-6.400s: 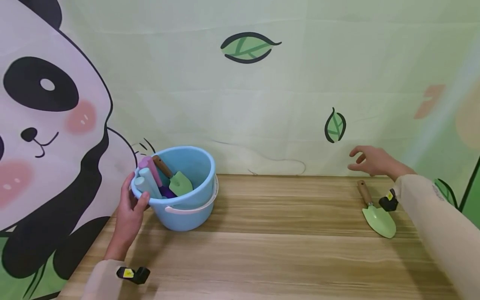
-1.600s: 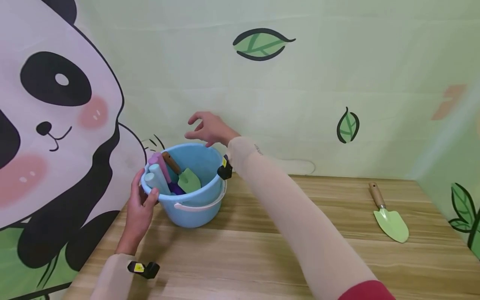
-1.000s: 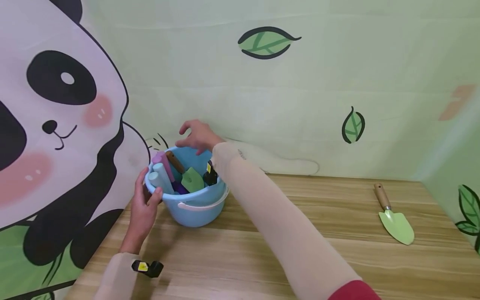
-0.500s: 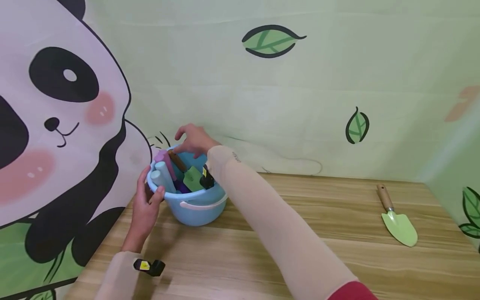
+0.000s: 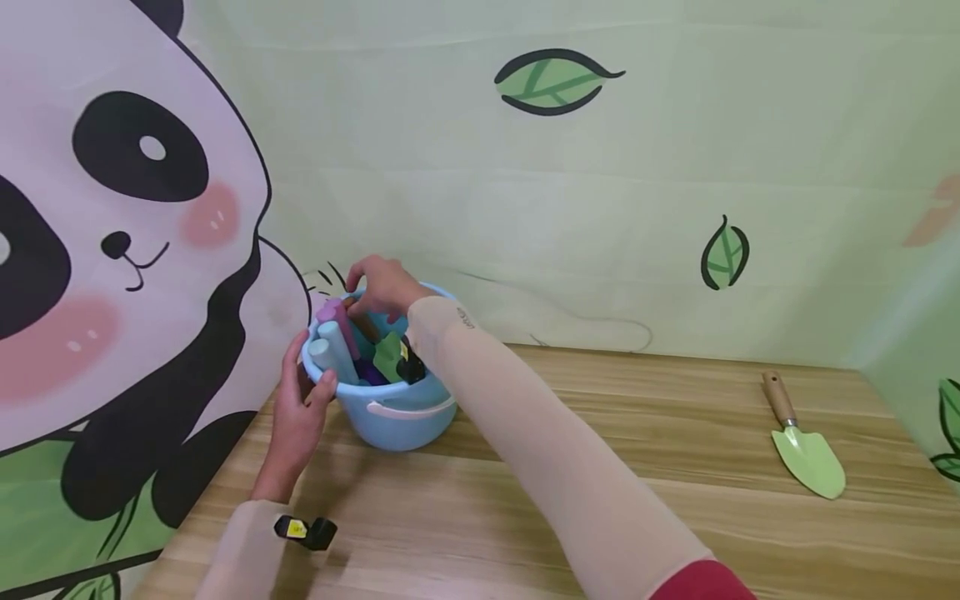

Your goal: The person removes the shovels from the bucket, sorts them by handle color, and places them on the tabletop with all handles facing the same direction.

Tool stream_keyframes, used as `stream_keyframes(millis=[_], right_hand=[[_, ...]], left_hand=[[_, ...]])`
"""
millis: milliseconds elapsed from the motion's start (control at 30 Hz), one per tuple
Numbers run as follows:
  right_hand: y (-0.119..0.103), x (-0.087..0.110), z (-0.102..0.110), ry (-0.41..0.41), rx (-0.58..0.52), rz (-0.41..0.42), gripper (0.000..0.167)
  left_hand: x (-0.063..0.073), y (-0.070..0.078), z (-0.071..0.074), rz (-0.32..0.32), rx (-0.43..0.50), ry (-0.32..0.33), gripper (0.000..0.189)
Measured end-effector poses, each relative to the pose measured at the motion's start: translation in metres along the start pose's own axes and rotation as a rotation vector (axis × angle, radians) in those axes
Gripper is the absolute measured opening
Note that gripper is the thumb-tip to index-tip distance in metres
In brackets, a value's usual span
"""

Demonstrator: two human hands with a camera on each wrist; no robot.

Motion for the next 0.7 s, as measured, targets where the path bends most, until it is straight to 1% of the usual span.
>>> stream_keyframes(millis=[200,467,700], right_hand=[[-0.0009,-0.002,-0.0036,-0.004,0.042,0.0,0.027],[-0.0036,-0.0039,-0.0077,-0.008,0.047,-0.009,0.021],[-0.0049,-0.0038,-0.0066,0.015,0.094,0.026,0.016]], left_hand=[[-0.0006,-0.0024,0.0004,-0.001,-0.002,0.008,0.069],[0.0,-0.0035,0.0013,0.012,-0.014,0.002,0.069],[-0.0001,-0.0029,0.0019,0.005,0.002,-0.003,0.07]])
Point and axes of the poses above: each hand's wrist, its own x-axis away from the middle knuckle, its own z-axis out of the back of the hand, y = z × x, the point moved 5 cm from there along -x, towards the middle knuckle, and after that the axes turned 13 degrees about y, right-handed, at the moved point
